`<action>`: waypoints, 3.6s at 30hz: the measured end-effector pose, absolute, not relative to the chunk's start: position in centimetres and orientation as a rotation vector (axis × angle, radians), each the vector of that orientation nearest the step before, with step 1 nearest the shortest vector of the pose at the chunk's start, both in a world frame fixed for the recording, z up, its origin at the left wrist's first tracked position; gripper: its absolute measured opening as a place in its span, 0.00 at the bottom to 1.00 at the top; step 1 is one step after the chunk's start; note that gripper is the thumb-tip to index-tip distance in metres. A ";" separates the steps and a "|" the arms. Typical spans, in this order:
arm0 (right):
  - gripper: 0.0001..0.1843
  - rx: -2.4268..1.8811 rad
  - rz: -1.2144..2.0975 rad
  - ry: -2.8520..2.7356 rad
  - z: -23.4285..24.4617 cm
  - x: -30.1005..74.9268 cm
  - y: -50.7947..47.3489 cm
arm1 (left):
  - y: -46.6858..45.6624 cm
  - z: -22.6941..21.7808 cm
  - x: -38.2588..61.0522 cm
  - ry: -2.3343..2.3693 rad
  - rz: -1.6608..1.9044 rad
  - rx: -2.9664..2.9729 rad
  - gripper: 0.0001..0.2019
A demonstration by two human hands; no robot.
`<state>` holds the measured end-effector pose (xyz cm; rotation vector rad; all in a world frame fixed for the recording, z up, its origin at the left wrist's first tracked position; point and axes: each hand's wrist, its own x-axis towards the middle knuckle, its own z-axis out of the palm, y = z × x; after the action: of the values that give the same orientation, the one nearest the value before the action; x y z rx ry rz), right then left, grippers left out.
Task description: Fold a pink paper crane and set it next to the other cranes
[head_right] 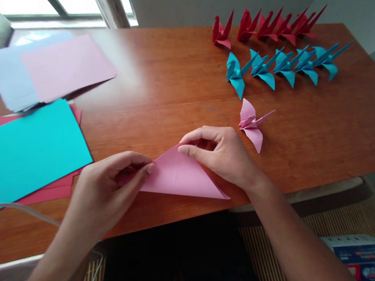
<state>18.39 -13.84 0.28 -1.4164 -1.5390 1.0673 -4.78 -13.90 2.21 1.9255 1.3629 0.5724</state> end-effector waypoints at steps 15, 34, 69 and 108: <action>0.04 -1.457 0.871 -1.901 0.8 18.1 -12.3 | -11.6 3.4 -3.4 1.479 0.054 2.337 0.09; 0.07 -1.465 0.745 -1.978 0.4 18.0 -12.0 | -11.4 3.1 -3.5 1.465 0.030 2.380 0.10; 0.04 -1.473 0.908 -1.825 0.2 18.5 -11.7 | -11.2 3.2 -4.7 1.388 0.233 2.186 0.06; 0.06 -1.546 0.558 -2.100 -0.1 17.3 -11.6 | -11.4 3.7 -4.2 1.608 -0.033 2.125 0.06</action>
<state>17.32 -11.64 -0.14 -1.5464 -2.1001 0.5583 -4.17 -11.37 3.67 2.1252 1.6076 -0.0327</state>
